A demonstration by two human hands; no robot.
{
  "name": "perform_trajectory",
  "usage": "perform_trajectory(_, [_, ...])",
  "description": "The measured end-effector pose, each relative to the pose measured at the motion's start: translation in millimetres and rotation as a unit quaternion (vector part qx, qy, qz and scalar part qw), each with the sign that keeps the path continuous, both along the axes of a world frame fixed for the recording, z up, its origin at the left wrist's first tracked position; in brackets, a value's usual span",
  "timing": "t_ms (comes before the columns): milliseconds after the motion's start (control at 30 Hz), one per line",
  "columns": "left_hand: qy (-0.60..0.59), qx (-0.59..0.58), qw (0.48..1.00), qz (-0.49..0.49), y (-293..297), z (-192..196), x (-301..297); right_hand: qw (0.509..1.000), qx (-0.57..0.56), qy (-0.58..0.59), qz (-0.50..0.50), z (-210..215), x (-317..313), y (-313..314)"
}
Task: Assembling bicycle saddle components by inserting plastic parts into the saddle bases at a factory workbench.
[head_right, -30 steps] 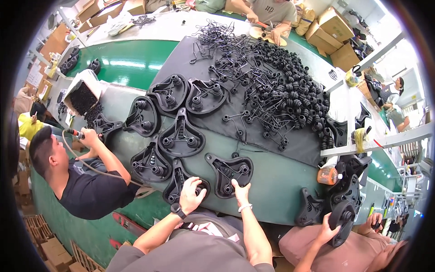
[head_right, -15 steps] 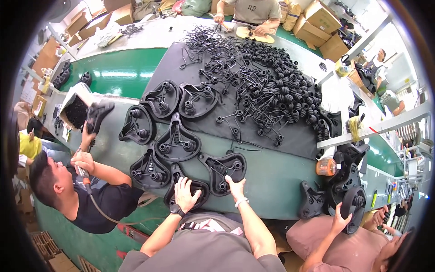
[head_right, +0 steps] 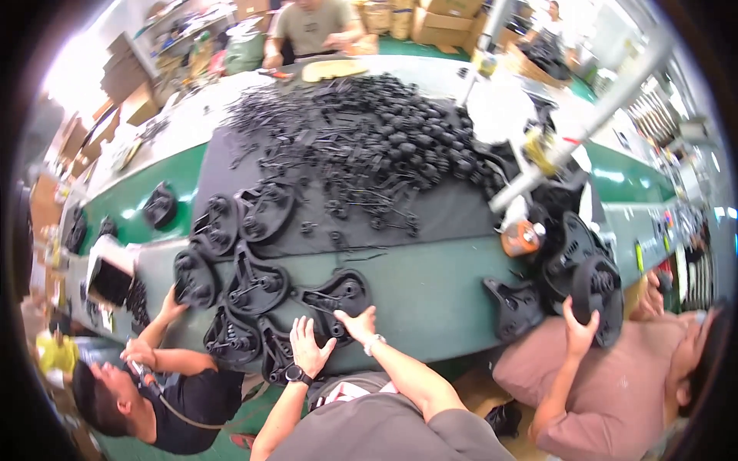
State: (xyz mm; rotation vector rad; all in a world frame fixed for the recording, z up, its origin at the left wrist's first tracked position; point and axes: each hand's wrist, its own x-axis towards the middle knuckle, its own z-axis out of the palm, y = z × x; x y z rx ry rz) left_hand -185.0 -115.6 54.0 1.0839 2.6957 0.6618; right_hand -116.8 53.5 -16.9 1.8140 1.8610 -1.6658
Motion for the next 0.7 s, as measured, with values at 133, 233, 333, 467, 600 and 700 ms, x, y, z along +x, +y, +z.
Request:
perform_trajectory(133, [-0.025,-0.078,0.990,-0.118,69,1,4,0.996,-0.038,0.006,0.075,-2,14,17])
perform_trajectory(233, [0.005,-0.100,0.985,-0.139,102,-11,2,0.985,-0.058,0.079,0.141,-6,51,49])
perform_trajectory(333, [0.000,-0.172,0.976,-0.136,108,-12,2,0.994,0.074,0.077,-0.003,4,108,100])
perform_trajectory(467, [0.025,-0.193,0.973,-0.123,104,-16,-2,0.826,0.549,-0.080,-0.105,46,199,197])
perform_trajectory(600, [0.034,-0.149,0.978,-0.139,113,-21,2,0.833,0.423,-0.351,-0.068,48,283,254])
perform_trajectory(700, [0.017,-0.160,0.977,-0.139,113,-22,-1,0.836,0.449,-0.315,-0.012,6,309,259])
